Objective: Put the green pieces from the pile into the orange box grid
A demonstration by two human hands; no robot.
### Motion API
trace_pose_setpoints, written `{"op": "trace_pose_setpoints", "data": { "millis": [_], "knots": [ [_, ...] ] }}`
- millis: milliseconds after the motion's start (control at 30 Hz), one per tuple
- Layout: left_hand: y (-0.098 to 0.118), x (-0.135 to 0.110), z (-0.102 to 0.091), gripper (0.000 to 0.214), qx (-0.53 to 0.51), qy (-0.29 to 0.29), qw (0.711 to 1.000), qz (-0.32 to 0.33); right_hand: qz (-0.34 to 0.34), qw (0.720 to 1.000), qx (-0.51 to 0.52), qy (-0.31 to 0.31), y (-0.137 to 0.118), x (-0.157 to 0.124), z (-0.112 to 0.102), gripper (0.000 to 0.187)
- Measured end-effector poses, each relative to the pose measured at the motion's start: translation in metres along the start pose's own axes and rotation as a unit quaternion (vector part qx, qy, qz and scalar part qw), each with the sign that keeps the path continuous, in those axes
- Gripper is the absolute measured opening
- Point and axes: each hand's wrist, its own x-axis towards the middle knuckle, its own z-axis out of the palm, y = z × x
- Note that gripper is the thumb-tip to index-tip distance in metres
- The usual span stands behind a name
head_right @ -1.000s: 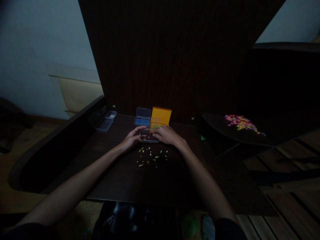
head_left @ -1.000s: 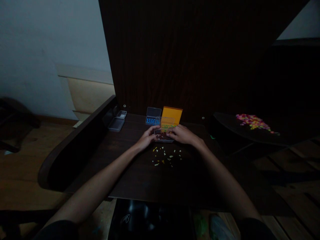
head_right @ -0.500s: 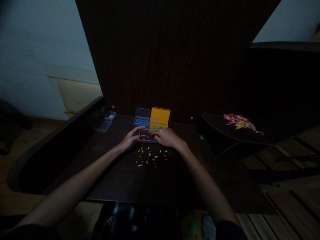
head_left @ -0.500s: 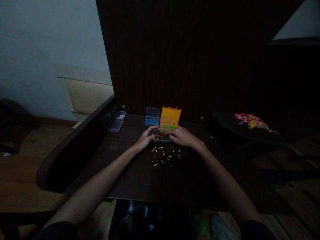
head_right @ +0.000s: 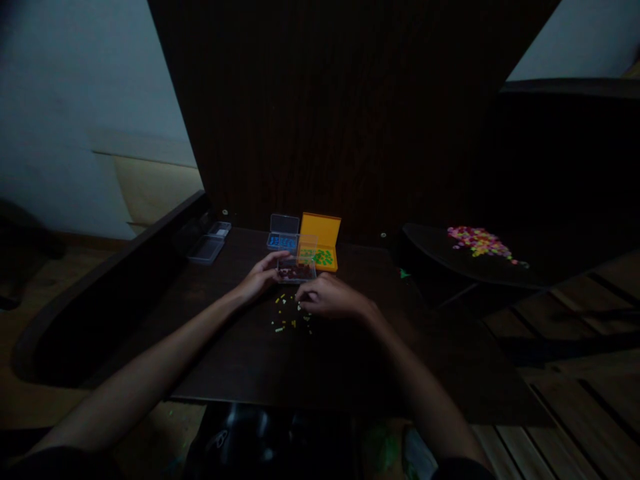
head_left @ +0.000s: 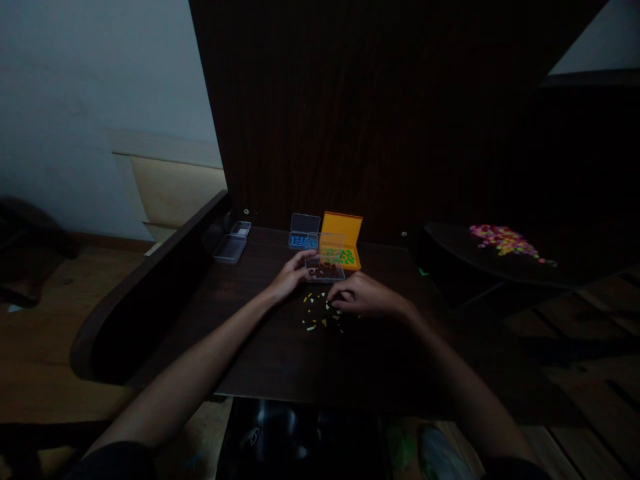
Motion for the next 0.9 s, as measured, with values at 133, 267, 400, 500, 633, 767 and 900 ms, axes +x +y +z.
{"op": "trace_pose_setpoints", "data": {
  "millis": [133, 267, 400, 500, 633, 767, 900],
  "knots": [
    [0.000, 0.000, -0.001, 0.054, 0.002, -0.006, 1.000, 0.005, -0.023, 0.999, -0.019, -0.045, -0.012, 0.000, 0.019, 0.019],
    [0.000, -0.001, -0.002, 0.054, 0.000, -0.005, 1.000, 0.004, -0.005, 0.996, -0.070, -0.058, -0.013, 0.001, 0.035, 0.021],
    [0.000, -0.001, -0.001, 0.054, 0.001, 0.000, 1.000, -0.002, 0.015, 0.993, -0.097, -0.073, -0.012, 0.002, 0.043, 0.020],
    [0.000, 0.000, -0.001, 0.054, 0.002, 0.009, 1.000, -0.006, 0.015, 0.993, -0.092, -0.074, -0.014, 0.004, 0.045, 0.018],
    [-0.001, 0.001, -0.002, 0.054, 0.005, 0.015, 1.000, -0.010, 0.003, 0.995, -0.080, -0.067, -0.015, 0.005, 0.039, 0.019],
    [-0.002, 0.000, -0.002, 0.054, 0.009, 0.010, 1.000, -0.004, 0.003, 0.999, -0.045, -0.025, -0.015, 0.004, 0.024, 0.024],
    [-0.002, -0.001, -0.001, 0.053, 0.008, 0.008, 1.000, 0.001, 0.014, 0.999, -0.042, -0.017, -0.015, 0.002, 0.017, 0.018]
  ]
}}
